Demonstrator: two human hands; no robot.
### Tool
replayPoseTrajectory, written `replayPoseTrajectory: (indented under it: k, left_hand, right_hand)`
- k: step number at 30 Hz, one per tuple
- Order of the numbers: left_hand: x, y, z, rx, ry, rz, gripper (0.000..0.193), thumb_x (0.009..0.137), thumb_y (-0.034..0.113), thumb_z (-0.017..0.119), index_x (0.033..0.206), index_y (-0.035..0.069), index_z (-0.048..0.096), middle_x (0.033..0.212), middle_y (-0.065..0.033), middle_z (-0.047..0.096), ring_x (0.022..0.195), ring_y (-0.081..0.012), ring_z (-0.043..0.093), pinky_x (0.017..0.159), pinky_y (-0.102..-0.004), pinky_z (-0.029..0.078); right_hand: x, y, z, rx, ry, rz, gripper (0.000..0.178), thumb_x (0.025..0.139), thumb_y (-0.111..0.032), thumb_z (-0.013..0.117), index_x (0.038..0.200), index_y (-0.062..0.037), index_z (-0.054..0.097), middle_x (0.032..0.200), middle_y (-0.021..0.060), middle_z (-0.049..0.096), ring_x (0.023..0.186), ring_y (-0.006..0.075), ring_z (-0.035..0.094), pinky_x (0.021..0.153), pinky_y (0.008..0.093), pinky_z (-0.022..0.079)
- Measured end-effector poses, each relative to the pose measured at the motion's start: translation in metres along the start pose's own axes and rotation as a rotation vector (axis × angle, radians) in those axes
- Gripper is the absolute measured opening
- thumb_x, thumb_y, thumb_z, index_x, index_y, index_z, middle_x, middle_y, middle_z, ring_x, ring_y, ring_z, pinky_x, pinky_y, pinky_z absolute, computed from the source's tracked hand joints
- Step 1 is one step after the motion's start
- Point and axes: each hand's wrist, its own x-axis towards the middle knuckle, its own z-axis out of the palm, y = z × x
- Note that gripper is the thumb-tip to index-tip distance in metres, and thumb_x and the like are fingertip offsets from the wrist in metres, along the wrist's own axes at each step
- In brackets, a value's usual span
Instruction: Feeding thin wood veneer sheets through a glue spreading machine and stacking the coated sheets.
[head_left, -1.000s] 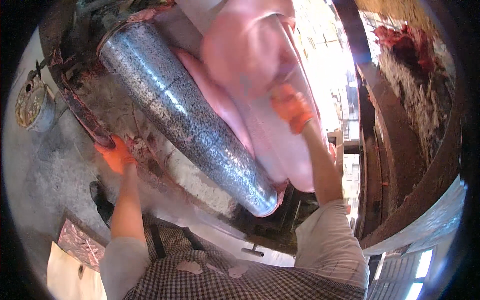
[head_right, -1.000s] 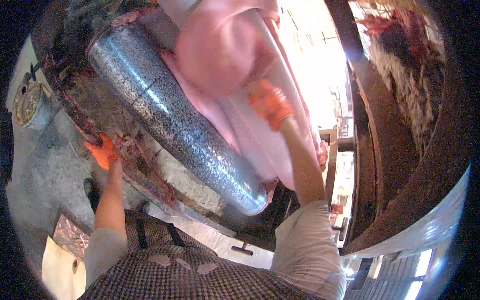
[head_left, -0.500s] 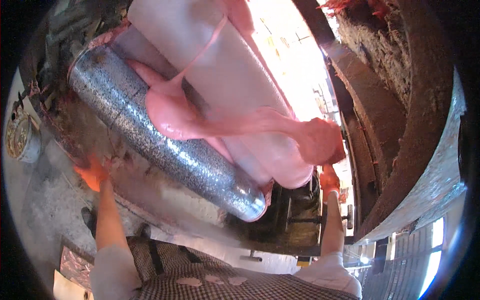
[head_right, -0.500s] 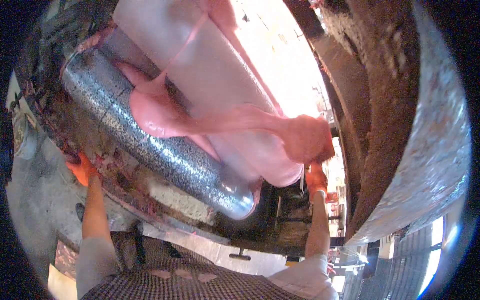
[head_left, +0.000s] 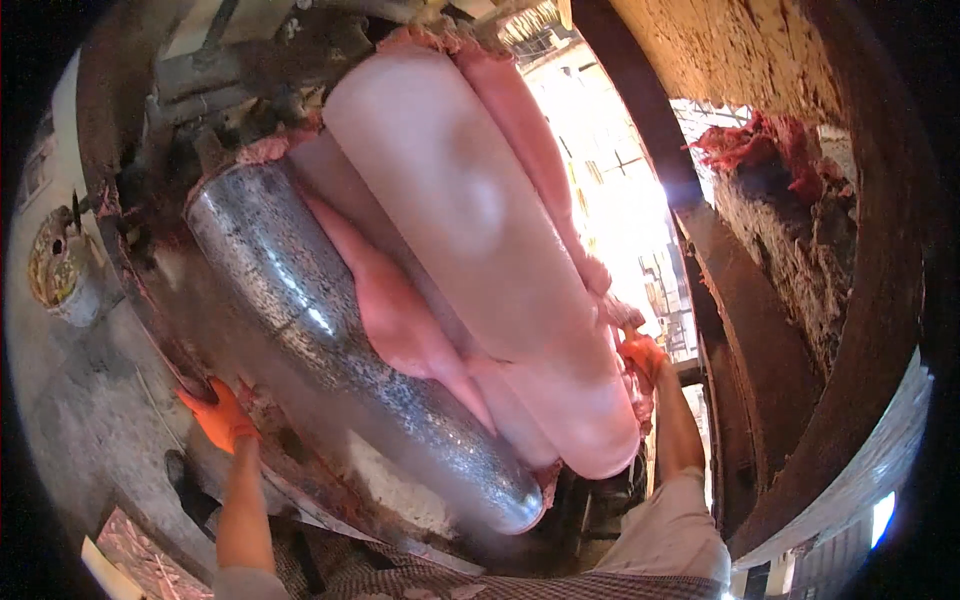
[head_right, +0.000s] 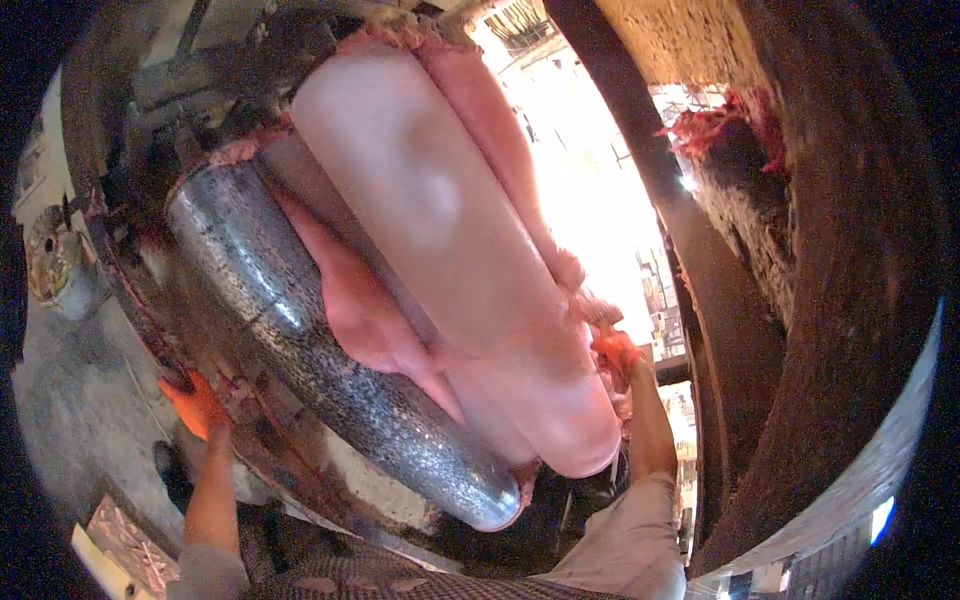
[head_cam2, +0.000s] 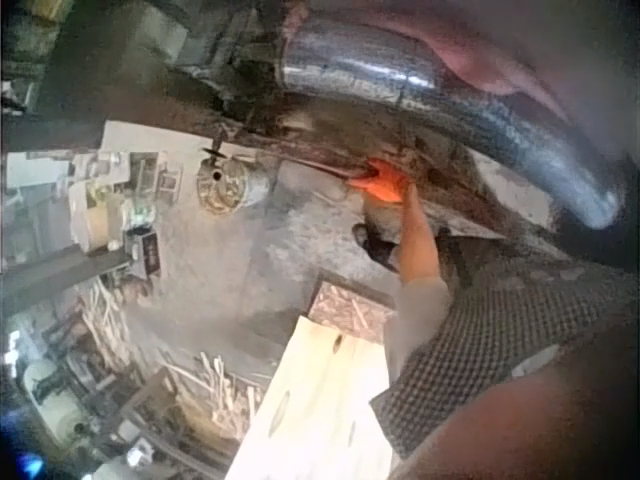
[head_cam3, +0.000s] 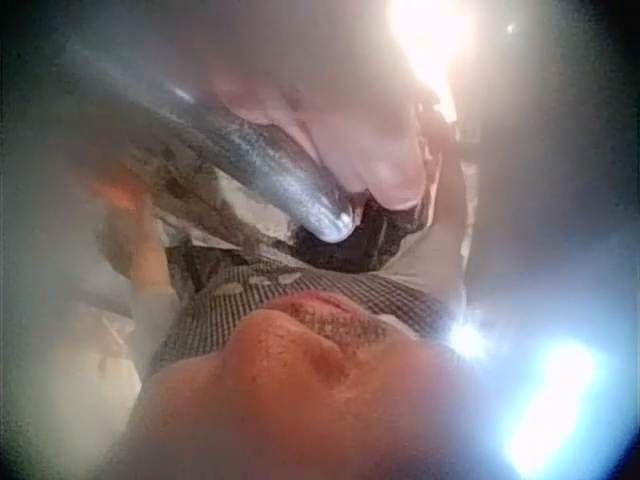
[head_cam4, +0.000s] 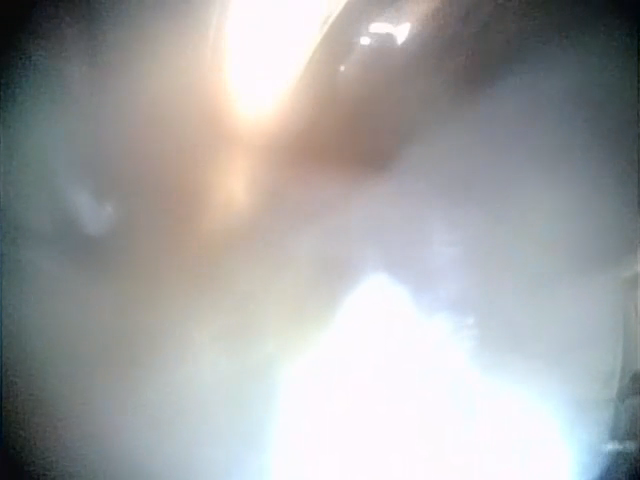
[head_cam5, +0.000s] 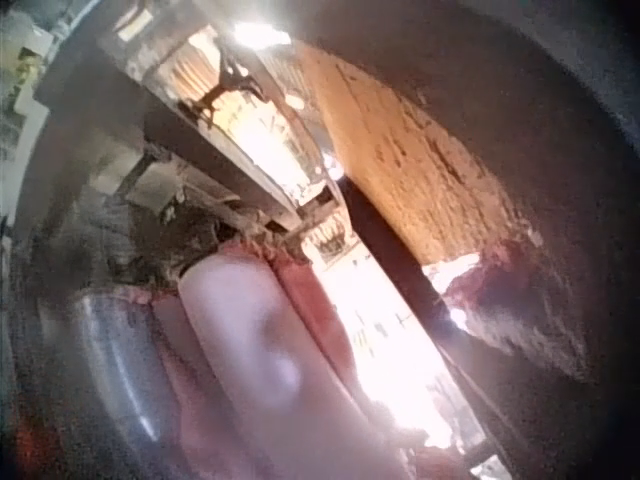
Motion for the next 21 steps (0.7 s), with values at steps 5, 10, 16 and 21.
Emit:
replayPoseTrajectory:
  k: [5, 10, 16, 21]
  left_hand:
    - [0.005, 0.004, -0.011, -0.103, -0.096, -0.051, 0.07, 0.091, 0.042, 0.059, 0.151, 0.019, 0.031, 0.14, -0.013, 0.053, 0.118, -0.0327, 0.059, 0.093, -0.0455, 0.049]
    - [0.008, -0.007, -0.01, -0.112, -0.076, -0.007, 0.07, 0.09, 0.044, 0.057, 0.15, 0.017, 0.03, 0.134, -0.0138, 0.057, 0.113, -0.0355, 0.061, 0.089, -0.0477, 0.05]
    - [0.0, 0.024, -0.029, 0.026, -0.157, 0.044, 0.065, 0.088, 0.042, 0.06, 0.142, 0.013, 0.038, 0.123, -0.0165, 0.064, 0.103, -0.0368, 0.065, 0.084, -0.0497, 0.05]
    - [0.006, 0.003, -0.014, -0.234, -0.25, 0.038, 0.081, 0.085, 0.048, 0.063, 0.147, 0.01, 0.027, 0.134, -0.0221, 0.054, 0.115, -0.0376, 0.06, 0.094, -0.0509, 0.049]
  right_hand:
    - [0.067, -0.141, 0.087, -0.372, -0.085, -0.149, 0.049, 0.091, -0.031, 0.056, 0.137, -0.0148, 0.053, 0.071, 0.0087, 0.062, 0.053, 0.0147, 0.052, 0.049, 0.0321, 0.046]
    - [0.064, -0.238, 0.131, -0.592, -0.037, -0.641, 0.027, 0.076, -0.014, 0.057, 0.098, -0.0105, 0.072, 0.065, 0.0035, 0.062, 0.061, 0.0145, 0.062, 0.058, 0.0262, 0.051]
    - [-0.035, -0.25, 0.176, -0.124, -0.21, -0.599, 0.031, 0.071, -0.014, 0.063, 0.101, -0.0102, 0.062, 0.071, 0.0011, 0.055, 0.062, 0.0107, 0.053, 0.054, 0.0244, 0.042]
    - [-0.112, -0.144, 0.185, -0.447, -0.098, -0.594, 0.028, 0.081, -0.018, 0.062, 0.108, -0.0126, 0.061, 0.079, 0.0085, 0.061, 0.071, 0.021, 0.06, 0.065, 0.0341, 0.048]
